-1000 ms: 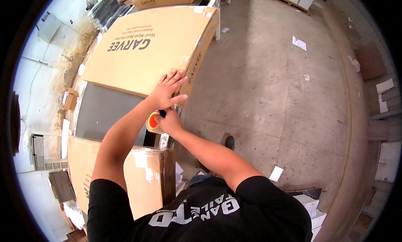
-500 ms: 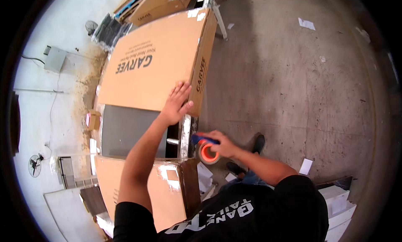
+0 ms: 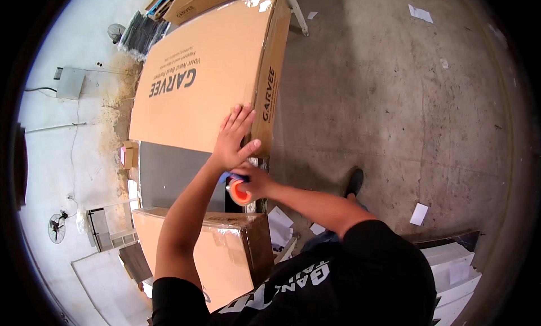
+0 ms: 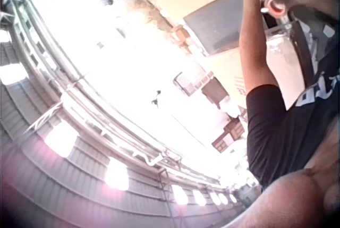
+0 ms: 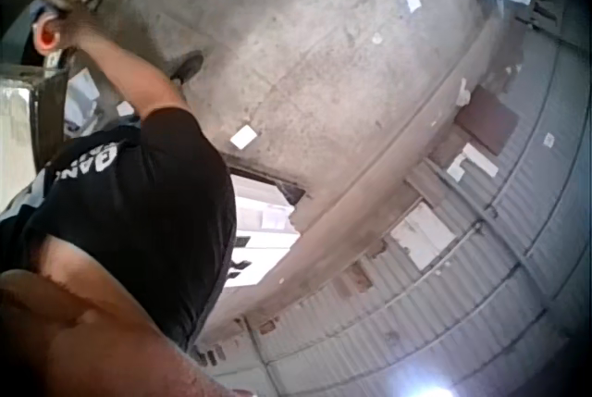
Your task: The person uses a handheld tape dispenser to seal the seams of large cardboard boxes on a conveyor belt. They apply tape along the top and side edges of each box, pressing it down to secure the flaps. The boxes are branded with the name 'GARVEE' and move along the belt as the person works.
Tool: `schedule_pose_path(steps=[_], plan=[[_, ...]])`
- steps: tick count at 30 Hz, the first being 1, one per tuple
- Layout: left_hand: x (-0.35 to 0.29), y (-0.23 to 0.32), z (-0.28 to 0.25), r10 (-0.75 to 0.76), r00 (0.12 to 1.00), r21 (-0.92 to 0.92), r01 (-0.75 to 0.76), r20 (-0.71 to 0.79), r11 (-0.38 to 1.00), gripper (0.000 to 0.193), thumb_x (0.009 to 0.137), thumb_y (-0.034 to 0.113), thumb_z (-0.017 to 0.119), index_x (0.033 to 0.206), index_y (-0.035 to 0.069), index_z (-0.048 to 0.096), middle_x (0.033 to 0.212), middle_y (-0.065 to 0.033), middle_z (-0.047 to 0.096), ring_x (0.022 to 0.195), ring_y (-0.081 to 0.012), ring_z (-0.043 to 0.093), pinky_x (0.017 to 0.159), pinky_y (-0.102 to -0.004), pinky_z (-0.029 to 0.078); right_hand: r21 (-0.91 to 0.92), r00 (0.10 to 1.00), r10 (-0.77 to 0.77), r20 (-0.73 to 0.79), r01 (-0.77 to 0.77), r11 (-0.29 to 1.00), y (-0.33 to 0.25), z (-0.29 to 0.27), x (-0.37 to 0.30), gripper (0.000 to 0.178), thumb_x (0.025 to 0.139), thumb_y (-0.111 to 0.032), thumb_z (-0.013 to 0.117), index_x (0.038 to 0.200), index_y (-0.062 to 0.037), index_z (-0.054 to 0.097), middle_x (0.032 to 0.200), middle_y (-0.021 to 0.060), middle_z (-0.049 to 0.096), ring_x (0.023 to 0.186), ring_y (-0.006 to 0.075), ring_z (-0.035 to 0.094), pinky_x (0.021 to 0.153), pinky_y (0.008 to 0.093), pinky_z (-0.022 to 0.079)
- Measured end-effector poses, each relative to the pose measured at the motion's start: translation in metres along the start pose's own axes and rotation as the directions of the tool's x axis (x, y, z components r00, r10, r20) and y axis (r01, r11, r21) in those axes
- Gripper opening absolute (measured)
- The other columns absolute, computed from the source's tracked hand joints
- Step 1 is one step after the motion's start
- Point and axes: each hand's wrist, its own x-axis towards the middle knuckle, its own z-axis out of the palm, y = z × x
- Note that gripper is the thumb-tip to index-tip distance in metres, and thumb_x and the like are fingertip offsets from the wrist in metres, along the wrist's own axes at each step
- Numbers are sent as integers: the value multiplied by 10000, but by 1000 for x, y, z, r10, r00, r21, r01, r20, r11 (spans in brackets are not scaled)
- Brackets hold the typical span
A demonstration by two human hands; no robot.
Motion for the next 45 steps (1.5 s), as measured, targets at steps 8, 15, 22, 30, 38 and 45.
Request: schedule_pose_path(steps=[8, 15, 22, 30, 38, 45], plan=[[-26, 6, 19, -73, 987, 61, 65, 143, 996, 828, 869, 354, 678, 1607, 139, 370, 1719, -133, 239, 1598, -376, 161, 1268, -564, 128, -149, 924, 67, 375, -11, 989, 16, 8, -22, 630, 808, -235, 703, 1416, -100, 615, 1379, 189, 612, 1302, 327, 578, 1104, 420, 451], [-23, 9, 44, -127, 984, 87, 117, 124, 989, 780, 906, 375, 644, 1616, 214, 362, 1727, -99, 221, 1603, -352, 142, 1266, -574, 131, -241, 926, 193, 323, -116, 964, 46, -233, -105, 584, 840, -220, 698, 1419, -148, 656, 1243, 150, 671, 1162, 283, 622, 1034, 380, 487], [2, 2, 52, -304, 927, 229, 254, 219, 940, 855, 914, 447, 672, 1651, 260, 282, 1742, -139, 144, 1606, -381, 103, 1255, -622, 94, -5, 878, 468, -104, -471, 882, 32, -346, -102, 625, 842, -97, 665, 1464, -94, 606, 1235, 106, 647, 1099, 190, 627, 926, 316, 522], [159, -75, 67, -307, 952, 99, 306, -5, 947, 958, 915, 654, 600, 1634, 103, 289, 1713, -164, 227, 1591, -374, 165, 1267, -583, 116, -129, 937, 289, -197, -318, 939, 24, -407, -23, 650, 803, -97, 674, 1450, -114, 616, 1254, 135, 623, 1181, 249, 597, 1003, 354, 491], [303, -159, 98, -477, 833, -135, 458, -280, 879, 879, 911, 580, 663, 1558, 41, 410, 1612, -184, 417, 1535, -371, 312, 1251, -520, 238, -294, 874, 335, -352, -443, 847, 11, -515, -8, 695, 765, -10, 633, 1457, -58, 587, 1251, 144, 659, 1079, 230, 651, 992, 321, 500], [423, -203, 47, -716, 564, -595, 429, -411, 679, 865, 905, 493, 748, 1522, -23, 427, 1487, -266, 527, 1365, -404, 527, 1129, -441, 436, -147, 690, 274, -670, -486, 862, 11, -584, 10, 627, 800, -27, 607, 1424, 25, 582, 1208, 136, 680, 1034, 191, 651, 896, 296, 520]])
